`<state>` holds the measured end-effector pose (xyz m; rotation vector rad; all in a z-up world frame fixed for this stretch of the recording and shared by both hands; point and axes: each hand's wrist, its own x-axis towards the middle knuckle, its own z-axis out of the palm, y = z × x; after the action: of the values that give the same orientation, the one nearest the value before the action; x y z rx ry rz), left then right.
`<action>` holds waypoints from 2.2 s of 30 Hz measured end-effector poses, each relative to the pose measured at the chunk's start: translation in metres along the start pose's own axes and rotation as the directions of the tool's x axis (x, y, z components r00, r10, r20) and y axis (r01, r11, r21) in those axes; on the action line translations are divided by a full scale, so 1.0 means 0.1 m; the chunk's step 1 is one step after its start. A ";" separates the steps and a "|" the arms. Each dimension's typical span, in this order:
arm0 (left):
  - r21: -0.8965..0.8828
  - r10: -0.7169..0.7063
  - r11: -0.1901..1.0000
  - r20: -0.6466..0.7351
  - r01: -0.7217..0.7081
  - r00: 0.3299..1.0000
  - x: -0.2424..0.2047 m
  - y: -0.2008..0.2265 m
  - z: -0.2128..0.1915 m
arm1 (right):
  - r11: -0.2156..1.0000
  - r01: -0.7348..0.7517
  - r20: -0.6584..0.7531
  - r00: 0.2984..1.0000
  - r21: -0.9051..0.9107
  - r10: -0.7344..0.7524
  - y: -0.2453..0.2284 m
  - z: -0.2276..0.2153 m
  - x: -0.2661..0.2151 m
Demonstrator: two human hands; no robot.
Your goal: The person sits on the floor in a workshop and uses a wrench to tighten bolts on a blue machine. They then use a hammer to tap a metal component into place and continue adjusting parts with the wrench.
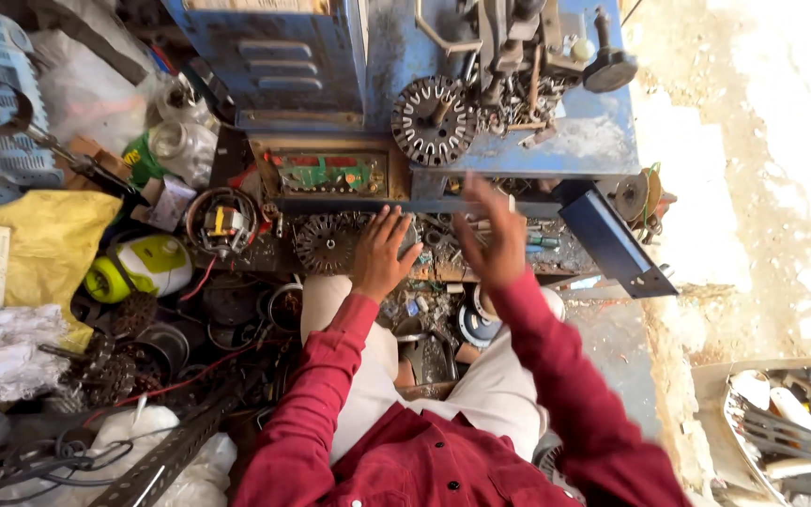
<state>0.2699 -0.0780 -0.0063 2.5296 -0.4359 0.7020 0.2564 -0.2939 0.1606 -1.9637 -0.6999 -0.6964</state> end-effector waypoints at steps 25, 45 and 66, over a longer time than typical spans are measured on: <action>-0.782 -0.650 -0.440 0.617 0.442 0.444 -1.95 0.58 -0.86 | 0.885 -0.464 0.027 0.885 -0.026 0.465 1.27 -0.15 -0.77; -0.753 -0.659 -0.624 0.652 0.210 0.375 -2.44 0.40 -0.93 | 0.823 -0.274 -0.094 0.960 -0.497 0.263 3.35 0.56 -0.29; -0.880 -0.533 -0.472 0.325 0.044 0.781 -2.82 0.51 -1.60 | 0.860 -0.166 -0.130 0.985 -0.483 0.117 2.34 0.36 -1.06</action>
<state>-0.0458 0.0114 -0.0217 0.5457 0.0459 0.1370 0.3570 -0.3820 -0.0612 -2.3967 -0.3263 -0.9409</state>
